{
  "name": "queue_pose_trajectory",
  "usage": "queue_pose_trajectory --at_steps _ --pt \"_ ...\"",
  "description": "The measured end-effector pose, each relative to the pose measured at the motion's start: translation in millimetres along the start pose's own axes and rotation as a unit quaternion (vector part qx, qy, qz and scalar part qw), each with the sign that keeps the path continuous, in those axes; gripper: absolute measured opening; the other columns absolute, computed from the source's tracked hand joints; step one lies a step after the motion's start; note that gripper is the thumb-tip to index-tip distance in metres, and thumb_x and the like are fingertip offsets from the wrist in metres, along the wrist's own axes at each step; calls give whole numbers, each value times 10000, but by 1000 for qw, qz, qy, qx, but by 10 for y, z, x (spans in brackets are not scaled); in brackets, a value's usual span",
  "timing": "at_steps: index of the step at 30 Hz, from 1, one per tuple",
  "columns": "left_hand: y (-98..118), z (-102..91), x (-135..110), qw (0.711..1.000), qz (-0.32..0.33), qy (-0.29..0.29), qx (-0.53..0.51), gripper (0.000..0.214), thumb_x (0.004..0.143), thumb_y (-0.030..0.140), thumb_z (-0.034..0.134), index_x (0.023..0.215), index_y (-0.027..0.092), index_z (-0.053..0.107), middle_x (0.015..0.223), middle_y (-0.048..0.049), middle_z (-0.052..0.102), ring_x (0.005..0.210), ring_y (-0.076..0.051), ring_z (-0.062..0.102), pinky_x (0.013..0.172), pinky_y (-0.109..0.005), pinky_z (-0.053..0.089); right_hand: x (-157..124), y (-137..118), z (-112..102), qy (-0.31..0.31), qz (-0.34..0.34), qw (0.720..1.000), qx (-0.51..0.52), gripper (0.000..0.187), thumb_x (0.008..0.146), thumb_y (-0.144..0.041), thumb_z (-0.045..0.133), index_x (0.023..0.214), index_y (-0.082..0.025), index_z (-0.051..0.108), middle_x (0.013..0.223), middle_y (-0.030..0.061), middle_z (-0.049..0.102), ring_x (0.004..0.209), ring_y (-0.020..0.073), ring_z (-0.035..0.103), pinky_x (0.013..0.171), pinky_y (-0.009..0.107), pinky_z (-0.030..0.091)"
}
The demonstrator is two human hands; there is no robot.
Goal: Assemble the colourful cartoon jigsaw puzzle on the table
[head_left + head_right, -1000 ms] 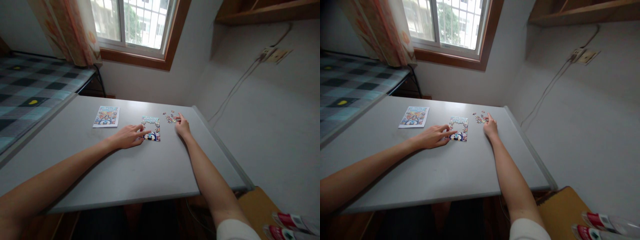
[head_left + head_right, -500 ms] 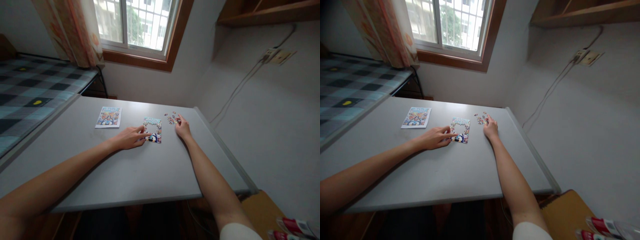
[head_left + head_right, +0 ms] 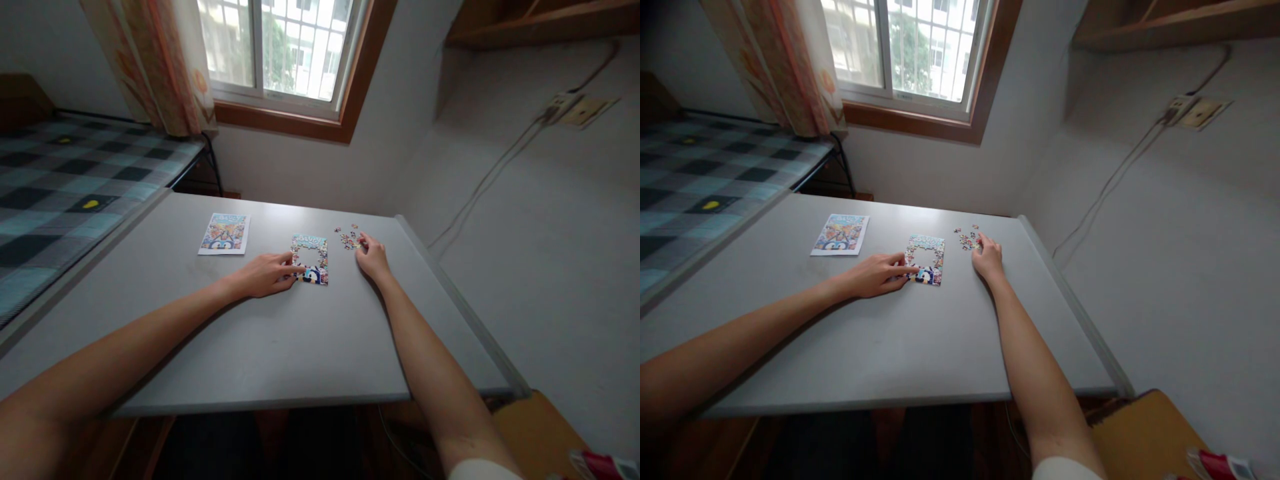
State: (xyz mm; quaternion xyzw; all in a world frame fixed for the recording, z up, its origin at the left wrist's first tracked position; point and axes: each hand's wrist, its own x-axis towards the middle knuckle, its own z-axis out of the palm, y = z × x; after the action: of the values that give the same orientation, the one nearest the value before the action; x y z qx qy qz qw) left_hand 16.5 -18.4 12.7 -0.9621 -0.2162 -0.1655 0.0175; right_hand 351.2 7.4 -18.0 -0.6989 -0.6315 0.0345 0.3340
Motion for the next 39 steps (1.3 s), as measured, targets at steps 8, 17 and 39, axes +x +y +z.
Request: queue_pose_trajectory --at_steps 8,17,39 --pt "-24 35 -14 1000 -4 5 -11 382 1003 347 412 1280 255 658 1016 -71 614 746 -136 613 705 -259 479 17 46 31 33 9 999 13 549 734 -163 482 1255 -89 638 1054 163 663 965 266 604 1014 456 457" --pt "-22 27 -16 999 -17 14 -45 374 998 336 415 1242 241 682 981 -66 614 727 -130 605 709 -256 485 32 114 39 66 40 995 63 798 698 -57 428 1494 -109 403 1158 170 585 835 205 589 916 403 516" --pt "-38 46 -25 998 -26 12 -52 363 996 335 431 1241 244 683 986 -62 619 745 -133 617 712 -253 481 63 208 -81 61 -1 996 66 673 720 -61 425 1368 -152 583 1069 116 741 940 250 629 998 447 468"
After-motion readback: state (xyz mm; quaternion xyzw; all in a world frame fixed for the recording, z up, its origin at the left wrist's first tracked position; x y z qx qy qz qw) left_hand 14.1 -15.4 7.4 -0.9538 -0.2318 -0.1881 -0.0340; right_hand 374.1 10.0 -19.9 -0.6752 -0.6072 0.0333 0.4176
